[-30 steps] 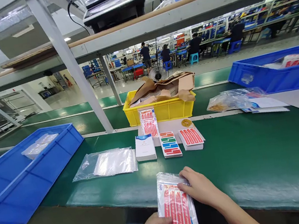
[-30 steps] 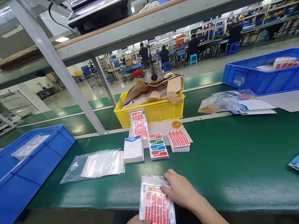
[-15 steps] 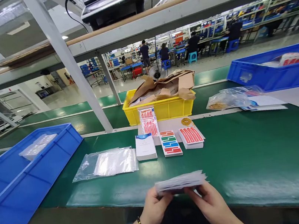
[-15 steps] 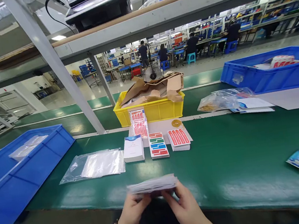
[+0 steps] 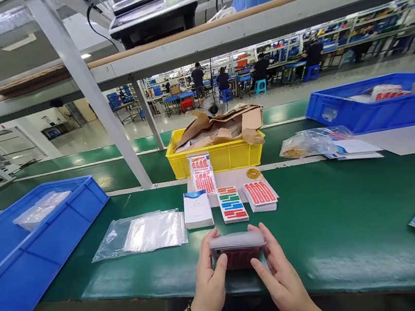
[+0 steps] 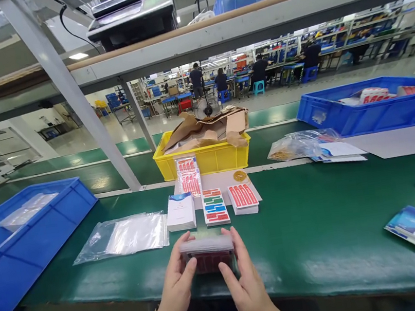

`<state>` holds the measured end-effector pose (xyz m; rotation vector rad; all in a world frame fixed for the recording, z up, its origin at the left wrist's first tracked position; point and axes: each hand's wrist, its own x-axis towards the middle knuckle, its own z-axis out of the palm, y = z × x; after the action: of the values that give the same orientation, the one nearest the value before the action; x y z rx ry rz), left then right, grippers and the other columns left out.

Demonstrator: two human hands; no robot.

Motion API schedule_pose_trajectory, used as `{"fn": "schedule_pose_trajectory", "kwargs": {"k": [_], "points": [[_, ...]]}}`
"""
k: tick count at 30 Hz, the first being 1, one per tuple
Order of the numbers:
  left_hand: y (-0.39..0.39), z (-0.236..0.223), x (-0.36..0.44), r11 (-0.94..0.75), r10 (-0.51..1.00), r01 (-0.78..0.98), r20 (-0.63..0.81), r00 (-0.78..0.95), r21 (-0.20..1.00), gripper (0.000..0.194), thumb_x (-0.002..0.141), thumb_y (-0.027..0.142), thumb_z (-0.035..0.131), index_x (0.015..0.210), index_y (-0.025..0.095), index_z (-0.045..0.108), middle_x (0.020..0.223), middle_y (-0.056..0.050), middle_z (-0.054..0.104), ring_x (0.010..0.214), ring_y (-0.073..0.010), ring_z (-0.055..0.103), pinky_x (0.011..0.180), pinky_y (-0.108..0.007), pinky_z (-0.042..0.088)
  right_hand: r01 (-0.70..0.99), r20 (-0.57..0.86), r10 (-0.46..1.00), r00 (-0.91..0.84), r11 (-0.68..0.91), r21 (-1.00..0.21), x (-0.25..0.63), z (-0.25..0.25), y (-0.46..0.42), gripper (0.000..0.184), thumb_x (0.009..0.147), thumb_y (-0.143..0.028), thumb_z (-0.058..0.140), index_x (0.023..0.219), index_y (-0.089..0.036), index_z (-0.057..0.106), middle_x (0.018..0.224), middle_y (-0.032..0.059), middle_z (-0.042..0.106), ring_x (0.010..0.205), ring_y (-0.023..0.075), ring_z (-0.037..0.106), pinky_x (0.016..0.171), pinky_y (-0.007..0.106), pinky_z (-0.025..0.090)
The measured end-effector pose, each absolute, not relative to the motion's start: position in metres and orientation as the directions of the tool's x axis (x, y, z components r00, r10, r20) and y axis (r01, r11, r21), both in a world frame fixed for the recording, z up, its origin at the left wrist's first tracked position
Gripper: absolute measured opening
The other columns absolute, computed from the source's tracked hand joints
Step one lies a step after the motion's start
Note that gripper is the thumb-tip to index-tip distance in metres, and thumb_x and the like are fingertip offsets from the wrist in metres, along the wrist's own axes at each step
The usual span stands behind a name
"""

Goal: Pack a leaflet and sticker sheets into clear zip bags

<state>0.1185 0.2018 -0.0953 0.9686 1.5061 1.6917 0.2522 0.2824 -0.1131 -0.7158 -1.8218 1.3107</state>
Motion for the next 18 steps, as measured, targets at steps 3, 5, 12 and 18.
{"fn": "schedule_pose_trajectory", "kwargs": {"k": [3, 5, 12, 18], "points": [[0.203, -0.1, 0.113, -0.07, 0.869, 0.002, 0.062, -0.491, 0.998, 0.044, 0.078, 0.031, 0.051, 0.12, 0.021, 0.039, 0.117, -0.006, 0.049, 0.104, -0.0205, 0.047, 0.092, -0.029, 0.035, 0.145, 0.165, 0.755, -0.635, 0.326, -0.934, 0.258, -0.13, 0.299, 0.06, 0.079, -0.03, 0.049, 0.133, -0.022, 0.024, 0.128, 0.01, 0.043, 0.112, 0.0216, 0.046, 0.096, 0.037, 0.037], [0.202, -0.105, 0.11, -0.022, 0.886, 0.085, 0.059, -0.459, 0.996, 0.038, 0.078, 0.03, 0.051, 0.114, 0.021, 0.044, 0.109, -0.006, 0.052, 0.099, -0.0195, 0.049, 0.089, -0.029, 0.037, 0.245, 0.102, 0.68, -0.726, 0.394, -0.886, 0.259, -0.143, 0.311, 0.042, 0.077, -0.029, 0.051, 0.118, -0.019, 0.049, 0.117, 0.0096, 0.055, 0.105, 0.0237, 0.052, 0.092, 0.038, 0.04], [0.205, -0.124, 0.101, -0.055, 0.938, 0.397, 0.184, -0.294, 0.916, 0.021, 0.084, 0.028, 0.039, 0.097, 0.018, 0.052, 0.092, -0.008, 0.055, 0.085, -0.0188, 0.051, 0.079, -0.029, 0.039, 0.293, 0.145, 0.633, -0.76, 0.534, -0.793, 0.258, -0.171, 0.321, 0.027, 0.081, -0.029, 0.045, 0.103, -0.023, 0.06, 0.107, 0.0065, 0.061, 0.103, 0.0248, 0.053, 0.091, 0.04, 0.04], [0.209, -0.113, 0.082, -0.114, 0.978, 0.46, 0.181, -0.106, 0.881, 0.026, 0.085, 0.028, 0.036, 0.096, 0.019, 0.058, 0.09, -0.01, 0.058, 0.082, -0.0204, 0.054, 0.076, -0.03, 0.04, 0.198, 0.227, 0.538, -0.812, 0.619, -0.76, 0.254, -0.156, 0.329, 0.024, 0.082, -0.023, 0.041, 0.098, -0.028, 0.059, 0.096, 0.003, 0.063, 0.087, 0.0195, 0.059, 0.077, 0.031, 0.047]]}}
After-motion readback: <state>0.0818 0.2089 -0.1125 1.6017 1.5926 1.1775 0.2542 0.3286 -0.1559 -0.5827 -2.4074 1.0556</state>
